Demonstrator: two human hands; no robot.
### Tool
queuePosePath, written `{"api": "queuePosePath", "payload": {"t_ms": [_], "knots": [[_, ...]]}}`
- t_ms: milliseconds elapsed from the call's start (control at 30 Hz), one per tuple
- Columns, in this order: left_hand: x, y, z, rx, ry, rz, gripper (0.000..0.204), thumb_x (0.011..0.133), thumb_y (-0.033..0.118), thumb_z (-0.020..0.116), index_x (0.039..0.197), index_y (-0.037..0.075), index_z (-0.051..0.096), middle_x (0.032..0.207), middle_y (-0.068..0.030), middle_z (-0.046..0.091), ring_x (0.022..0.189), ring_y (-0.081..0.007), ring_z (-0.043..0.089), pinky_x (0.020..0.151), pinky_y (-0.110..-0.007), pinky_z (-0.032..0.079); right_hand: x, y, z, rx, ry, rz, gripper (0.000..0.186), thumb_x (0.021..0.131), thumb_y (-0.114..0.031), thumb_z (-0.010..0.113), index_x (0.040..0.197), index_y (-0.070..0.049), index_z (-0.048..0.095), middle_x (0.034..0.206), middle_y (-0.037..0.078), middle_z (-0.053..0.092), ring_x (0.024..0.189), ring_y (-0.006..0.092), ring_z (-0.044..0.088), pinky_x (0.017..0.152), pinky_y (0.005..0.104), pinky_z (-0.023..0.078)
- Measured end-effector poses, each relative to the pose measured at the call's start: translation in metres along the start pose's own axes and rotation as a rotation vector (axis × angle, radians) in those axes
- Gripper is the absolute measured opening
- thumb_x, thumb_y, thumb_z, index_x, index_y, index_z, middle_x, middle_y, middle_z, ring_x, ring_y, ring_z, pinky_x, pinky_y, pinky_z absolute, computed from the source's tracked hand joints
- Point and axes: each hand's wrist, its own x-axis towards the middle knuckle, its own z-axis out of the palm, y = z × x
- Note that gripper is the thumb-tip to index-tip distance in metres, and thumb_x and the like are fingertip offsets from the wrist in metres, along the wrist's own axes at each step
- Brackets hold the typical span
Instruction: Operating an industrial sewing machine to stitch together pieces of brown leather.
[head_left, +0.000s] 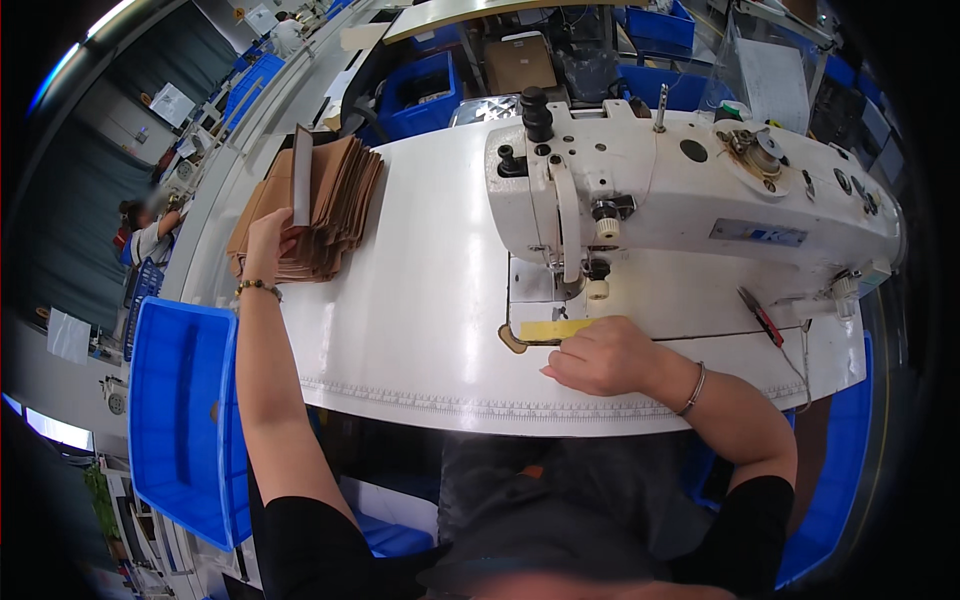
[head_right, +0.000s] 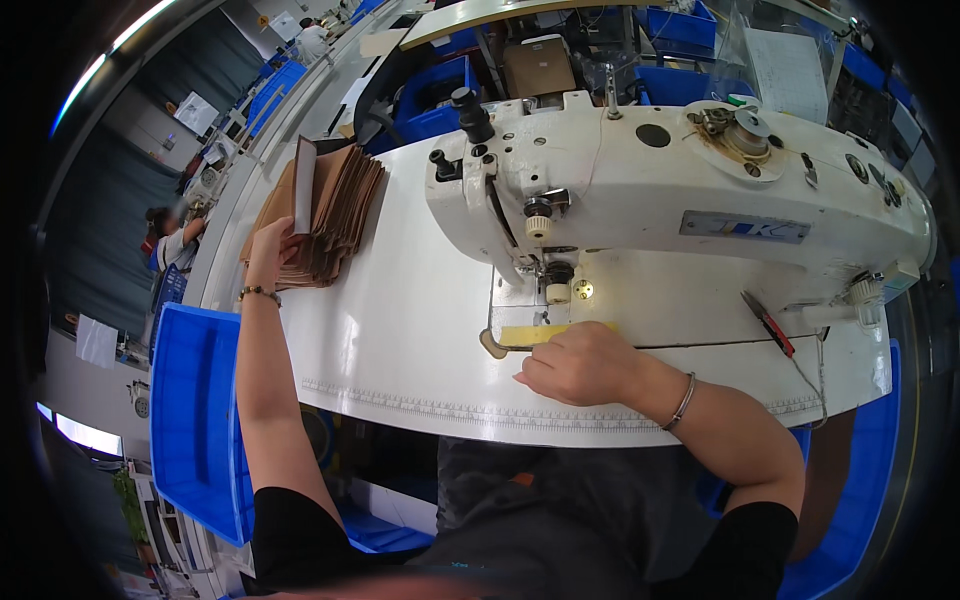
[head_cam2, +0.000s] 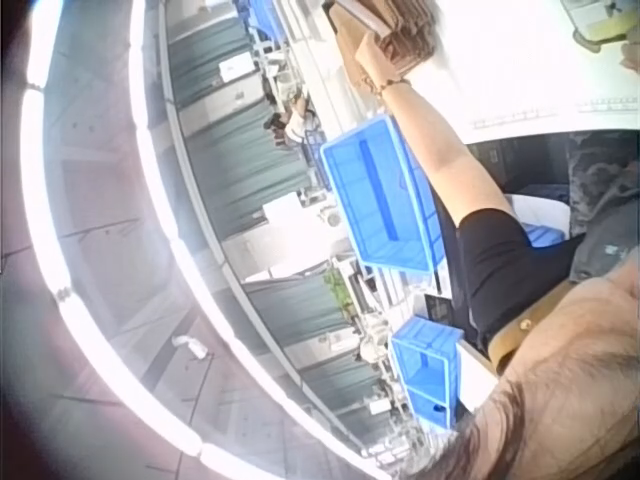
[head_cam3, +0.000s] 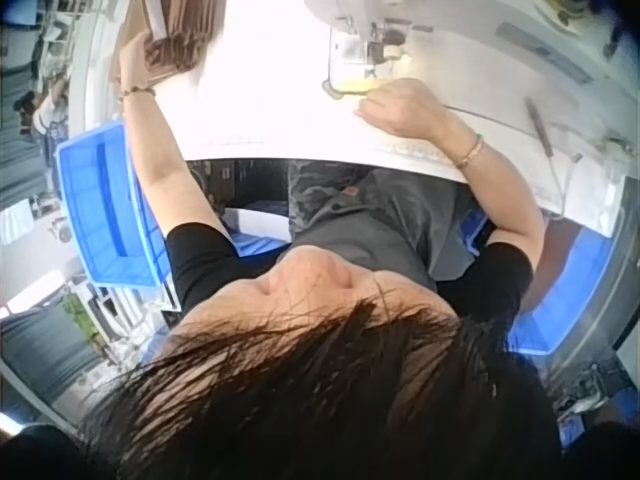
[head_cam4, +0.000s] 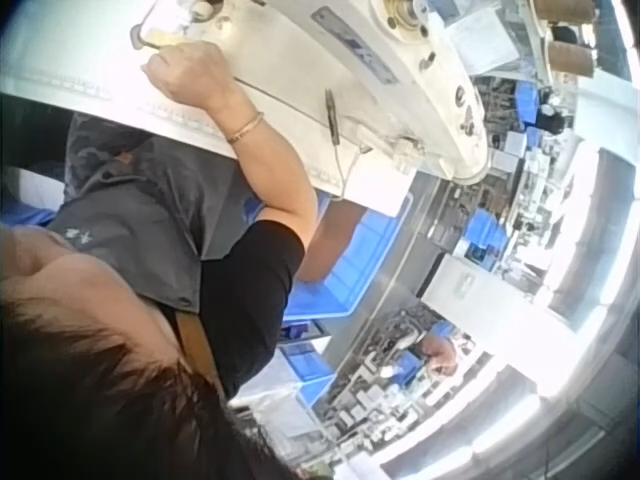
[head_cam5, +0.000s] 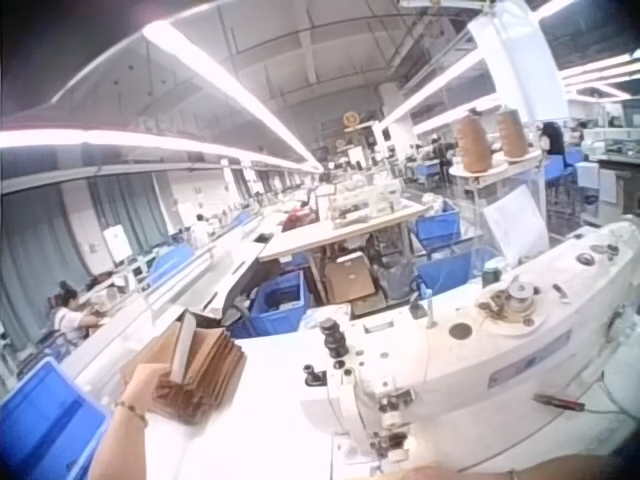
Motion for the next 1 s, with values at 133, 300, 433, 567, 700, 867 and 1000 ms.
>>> {"api": "queuePosePath", "payload": {"t_ms": [133,300,433,567,700,867,1000], "knots": [[0.012,-0.012,-0.046,-0.292,0.235,0.243,0.022,0.100,0.025,0.066,0.111,0.006,0.069,0.095,-0.0022,0.070,0.082,-0.0139,0.068,0.071,-0.027,0.055,0.003,-0.001,0.001,0.001,0.004,-0.038,0.036,0.087,-0.021,0.076,0.066,-0.012,0.049,0.060,0.002,0.049,0.049,0.0190,0.055,0.043,0.0340,0.044],[-0.046,0.055,-0.022,-0.584,0.187,0.640,0.024,0.105,0.024,0.064,0.111,0.002,0.070,0.092,-0.0015,0.068,0.084,-0.0101,0.065,0.075,-0.024,0.054,-0.007,0.004,0.002,-0.033,-0.008,0.004,0.036,0.086,-0.021,0.076,0.066,-0.012,0.049,0.060,0.002,0.048,0.049,0.0185,0.055,0.042,0.0337,0.043],[-0.138,0.071,0.007,-0.272,-0.001,0.683,0.025,0.106,0.021,0.062,0.111,-0.001,0.072,0.100,-0.0027,0.071,0.087,-0.0068,0.064,0.072,-0.021,0.052,-0.002,0.006,0.002,-0.049,0.019,-0.019,0.036,0.086,-0.019,0.077,0.065,-0.012,0.048,0.060,0.001,0.047,0.049,0.0175,0.055,0.043,0.0325,0.043],[-0.231,0.033,0.098,0.170,-0.327,0.756,0.018,0.102,0.009,0.063,0.106,-0.005,0.074,0.106,-0.0125,0.078,0.108,-0.0215,0.071,0.095,-0.033,0.054,0.000,0.001,0.001,-0.101,0.017,0.010,0.024,0.086,-0.018,0.074,0.072,-0.011,0.056,0.065,0.000,0.050,0.054,0.0162,0.057,0.047,0.0309,0.045],[-0.258,-0.014,0.145,0.304,-0.744,0.678,0.016,0.098,0.006,0.065,0.106,-0.004,0.075,0.116,-0.0200,0.075,0.122,-0.0379,0.067,0.103,-0.042,0.052,0.008,-0.006,0.009,-0.168,0.096,0.066,0.018,0.082,-0.016,0.073,0.097,-0.008,0.068,0.093,0.003,0.063,0.063,0.0137,0.061,0.053,0.0282,0.048],[-0.272,-0.019,0.152,0.313,-0.767,0.781,0.019,0.096,0.014,0.070,0.105,-0.001,0.076,0.114,-0.0170,0.076,0.118,-0.0397,0.069,0.104,-0.047,0.052,-0.002,0.000,0.024,-0.237,-0.020,0.092,0.037,0.080,-0.015,0.070,0.116,-0.007,0.072,0.122,0.008,0.069,0.070,0.0133,0.064,0.055,0.0267,0.050],[-0.269,-0.010,0.131,0.469,-0.856,0.826,0.036,0.091,0.019,0.075,0.120,-0.002,0.072,0.131,-0.0175,0.070,0.134,-0.0396,0.058,0.111,-0.046,0.046,-0.008,0.011,0.027,-0.232,-0.151,0.168,0.027,0.083,-0.014,0.066,0.108,-0.005,0.070,0.116,0.012,0.071,0.067,0.0180,0.067,0.055,0.0308,0.052]]}}
